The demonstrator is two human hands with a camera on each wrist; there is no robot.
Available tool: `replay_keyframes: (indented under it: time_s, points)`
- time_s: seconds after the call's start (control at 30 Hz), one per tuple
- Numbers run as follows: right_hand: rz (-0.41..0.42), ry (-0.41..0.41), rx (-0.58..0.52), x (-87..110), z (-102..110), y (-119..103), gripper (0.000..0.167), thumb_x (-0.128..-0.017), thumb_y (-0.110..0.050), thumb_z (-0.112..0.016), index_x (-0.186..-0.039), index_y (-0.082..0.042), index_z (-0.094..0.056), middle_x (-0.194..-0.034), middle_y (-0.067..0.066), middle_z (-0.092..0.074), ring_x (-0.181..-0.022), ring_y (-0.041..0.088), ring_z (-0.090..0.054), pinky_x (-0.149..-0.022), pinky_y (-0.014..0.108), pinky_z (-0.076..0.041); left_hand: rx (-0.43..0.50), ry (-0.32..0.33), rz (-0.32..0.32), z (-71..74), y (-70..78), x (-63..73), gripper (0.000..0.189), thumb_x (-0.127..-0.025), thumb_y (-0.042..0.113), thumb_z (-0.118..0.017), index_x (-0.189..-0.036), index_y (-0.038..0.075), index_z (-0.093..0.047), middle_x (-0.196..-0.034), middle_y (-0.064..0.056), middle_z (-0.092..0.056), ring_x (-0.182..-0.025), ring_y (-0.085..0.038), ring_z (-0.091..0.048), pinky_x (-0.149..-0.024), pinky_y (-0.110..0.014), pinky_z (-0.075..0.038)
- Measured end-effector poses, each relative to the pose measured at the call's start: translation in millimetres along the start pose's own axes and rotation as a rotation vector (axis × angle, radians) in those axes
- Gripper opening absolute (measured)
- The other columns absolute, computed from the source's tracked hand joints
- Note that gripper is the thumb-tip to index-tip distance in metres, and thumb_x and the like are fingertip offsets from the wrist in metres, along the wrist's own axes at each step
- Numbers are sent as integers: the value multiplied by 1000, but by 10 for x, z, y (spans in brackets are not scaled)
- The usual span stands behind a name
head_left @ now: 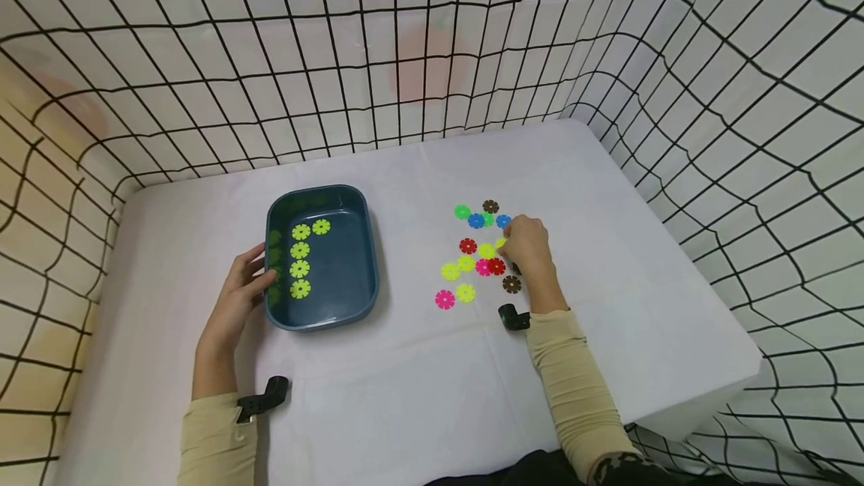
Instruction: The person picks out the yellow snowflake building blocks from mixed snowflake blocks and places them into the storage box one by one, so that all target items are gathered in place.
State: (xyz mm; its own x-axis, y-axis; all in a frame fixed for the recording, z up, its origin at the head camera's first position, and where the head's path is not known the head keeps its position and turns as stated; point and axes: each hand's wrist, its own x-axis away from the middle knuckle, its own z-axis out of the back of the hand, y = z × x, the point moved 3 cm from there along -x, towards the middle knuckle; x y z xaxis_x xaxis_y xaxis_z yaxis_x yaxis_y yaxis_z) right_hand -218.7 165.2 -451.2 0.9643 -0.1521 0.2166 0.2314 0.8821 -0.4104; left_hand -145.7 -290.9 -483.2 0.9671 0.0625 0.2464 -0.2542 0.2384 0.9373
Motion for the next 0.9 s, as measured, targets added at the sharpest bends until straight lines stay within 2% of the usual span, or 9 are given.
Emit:
replay_keyframes:
  time_s: [0.1,0.23,0.33,0.53,0.57,0.7,0.9]
  points:
    - [-2,-10,2,-14,16,6,38,-83,-9,-74,-117,6,-66,-123,25,-63,-112,40,-57,-96,49,-50,0,-5,6,-1,14,9,59,-99,40,-49,-152,38,-23,-161,-12,-23,-143,-33,-28,-111,-51,-30]
    - [9,-31,24,-47,36,15,37,-81,-11,-75,-114,3,-68,-119,23,-66,-109,39,-59,-93,47,-51,-9,-5,8,23,-70,-48,59,-97,45,-51,-151,42,-25,-160,-10,-25,-141,-31,-30,-108,-47,-33]
    - [3,-71,42,-87,54,21,33,-81,-12,-76,-111,1,-70,-117,21,-67,-107,38,-59,-90,46,-52,-3,-8,-3,23,-48,-37,60,-98,42,-51,-152,38,-25,-160,-13,-24,-140,-32,-31,-107,-46,-35]
    - [-35,-125,54,-147,78,73,31,-79,-17,-78,-105,-2,-72,-113,19,-68,-99,34,-61,-80,42,-53,2,-9,-1,-25,121,59,59,-101,33,-48,-154,32,-23,-160,-14,-24,-141,-34,-30,-110,-51,-32]
    - [-38,-125,58,-150,80,81,30,-78,-18,-79,-103,-2,-73,-111,19,-69,-97,33,-61,-78,41,-53,-3,-11,5,-37,162,84,59,-101,33,-48,-154,32,-22,-160,-14,-23,-142,-34,-29,-111,-54,-30]
    - [-40,-103,62,-140,100,96,30,-76,-20,-82,-97,-1,-74,-106,18,-71,-91,31,-62,-71,37,-52,-3,-6,17,-36,167,86,59,-101,31,-48,-154,31,-22,-160,-14,-24,-142,-33,-29,-112,-53,-29]
    - [-47,-57,20,-134,115,87,27,-77,-17,-81,-97,0,-74,-106,20,-70,-94,34,-61,-77,41,-53,1,-8,14,-26,153,88,60,-101,32,-48,-155,30,-21,-161,-14,-22,-144,-36,-26,-114,-57,-26]
